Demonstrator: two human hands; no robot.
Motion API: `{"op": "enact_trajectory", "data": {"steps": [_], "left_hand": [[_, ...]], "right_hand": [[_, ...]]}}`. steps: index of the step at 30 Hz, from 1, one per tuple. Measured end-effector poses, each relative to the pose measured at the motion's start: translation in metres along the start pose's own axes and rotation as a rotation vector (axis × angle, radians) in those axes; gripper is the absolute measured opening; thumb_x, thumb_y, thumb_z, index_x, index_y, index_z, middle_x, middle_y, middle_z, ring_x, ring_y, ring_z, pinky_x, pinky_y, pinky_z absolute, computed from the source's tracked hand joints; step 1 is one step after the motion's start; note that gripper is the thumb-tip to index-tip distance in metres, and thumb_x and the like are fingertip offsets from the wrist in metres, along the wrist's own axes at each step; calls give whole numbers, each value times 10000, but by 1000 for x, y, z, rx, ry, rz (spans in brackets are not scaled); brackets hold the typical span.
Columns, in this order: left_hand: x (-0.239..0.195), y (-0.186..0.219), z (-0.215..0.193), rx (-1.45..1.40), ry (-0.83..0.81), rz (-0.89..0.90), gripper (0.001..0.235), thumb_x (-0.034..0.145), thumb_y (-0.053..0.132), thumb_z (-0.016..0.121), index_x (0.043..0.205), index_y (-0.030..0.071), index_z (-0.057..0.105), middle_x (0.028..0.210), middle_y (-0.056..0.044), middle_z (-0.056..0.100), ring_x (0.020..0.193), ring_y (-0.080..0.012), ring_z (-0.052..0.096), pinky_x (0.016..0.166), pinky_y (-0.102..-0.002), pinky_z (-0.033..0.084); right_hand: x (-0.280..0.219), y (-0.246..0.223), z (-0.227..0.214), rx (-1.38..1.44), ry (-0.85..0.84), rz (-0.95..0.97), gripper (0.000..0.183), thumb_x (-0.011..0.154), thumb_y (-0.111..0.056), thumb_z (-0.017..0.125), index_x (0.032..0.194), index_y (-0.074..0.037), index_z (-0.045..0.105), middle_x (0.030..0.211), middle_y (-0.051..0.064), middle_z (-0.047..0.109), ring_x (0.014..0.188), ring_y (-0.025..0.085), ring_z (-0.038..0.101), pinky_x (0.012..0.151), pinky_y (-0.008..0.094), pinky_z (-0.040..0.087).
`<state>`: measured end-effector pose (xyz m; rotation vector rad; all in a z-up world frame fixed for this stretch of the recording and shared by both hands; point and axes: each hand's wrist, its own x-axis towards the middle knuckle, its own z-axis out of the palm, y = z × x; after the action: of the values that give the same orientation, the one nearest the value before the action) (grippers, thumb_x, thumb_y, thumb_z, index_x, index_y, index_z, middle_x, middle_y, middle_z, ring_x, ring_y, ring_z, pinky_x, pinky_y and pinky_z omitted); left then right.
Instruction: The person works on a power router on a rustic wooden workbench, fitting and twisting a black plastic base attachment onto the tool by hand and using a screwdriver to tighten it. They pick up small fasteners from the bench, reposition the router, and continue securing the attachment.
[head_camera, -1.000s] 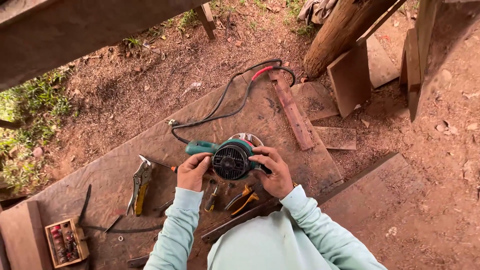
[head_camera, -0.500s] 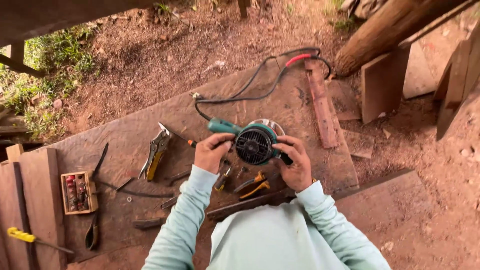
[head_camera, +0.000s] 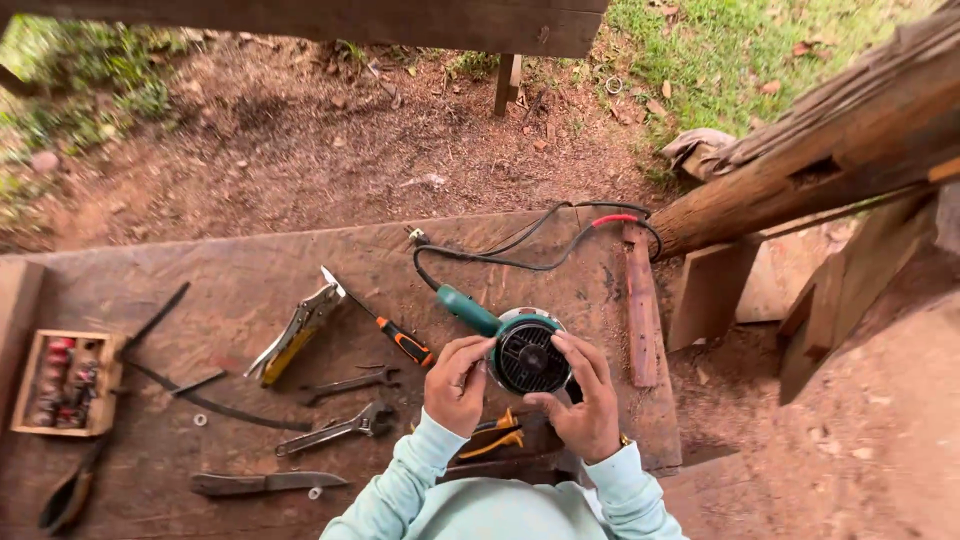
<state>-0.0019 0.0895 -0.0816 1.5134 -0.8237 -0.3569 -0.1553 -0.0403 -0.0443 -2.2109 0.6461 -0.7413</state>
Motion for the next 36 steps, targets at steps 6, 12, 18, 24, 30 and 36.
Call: {"op": "enact_trajectory", "data": {"steps": [6,12,18,24,30,36], "left_hand": [[15,9,-9,-41,-18,-132,360,894,-45,630,1231,63,697,1041,-136,663,913,-272,692,784,-327,557],[-2,-25,-1,-121,47,-91,260,864,-25,662,1099,74,714,1036,-126,666,929,-265,702,808,-323,574],[18,-12,-10,-221,-72,-406,216,881,11,629,1069,46,730,1013,-120,673,878,-281,697,745,-329,554],[26,-16,-10,-352,-54,-208,308,868,-47,562,1138,15,697,1076,-134,652,979,-294,682,869,-341,548],[13,-25,-6,-294,12,-339,275,845,-95,525,987,62,699,1029,-98,667,900,-246,701,808,-307,562],[27,-8,-11,-290,-48,-304,371,786,-100,538,1058,60,733,1037,-112,658,846,-274,679,726,-334,542]], "right_hand": [[2,-3,2,-75,-56,-6,822,727,-368,879,1404,-40,548,1401,153,583,1316,314,578,1100,406,486],[-2,-3,2,-138,-96,51,844,735,-408,855,1414,-19,539,1407,157,577,1319,291,577,1107,399,487],[-11,3,2,-94,-129,137,852,784,-422,836,1452,-11,503,1450,156,532,1361,293,545,1136,405,476],[-11,2,3,-61,-131,161,878,787,-424,839,1475,-13,478,1464,154,501,1376,293,531,1148,415,470],[-12,4,1,-66,-134,176,878,771,-411,841,1473,-17,491,1456,147,511,1373,292,542,1141,415,484],[-9,3,3,-20,-132,173,873,788,-413,839,1477,-13,481,1475,148,492,1391,298,530,1153,424,484]]}}
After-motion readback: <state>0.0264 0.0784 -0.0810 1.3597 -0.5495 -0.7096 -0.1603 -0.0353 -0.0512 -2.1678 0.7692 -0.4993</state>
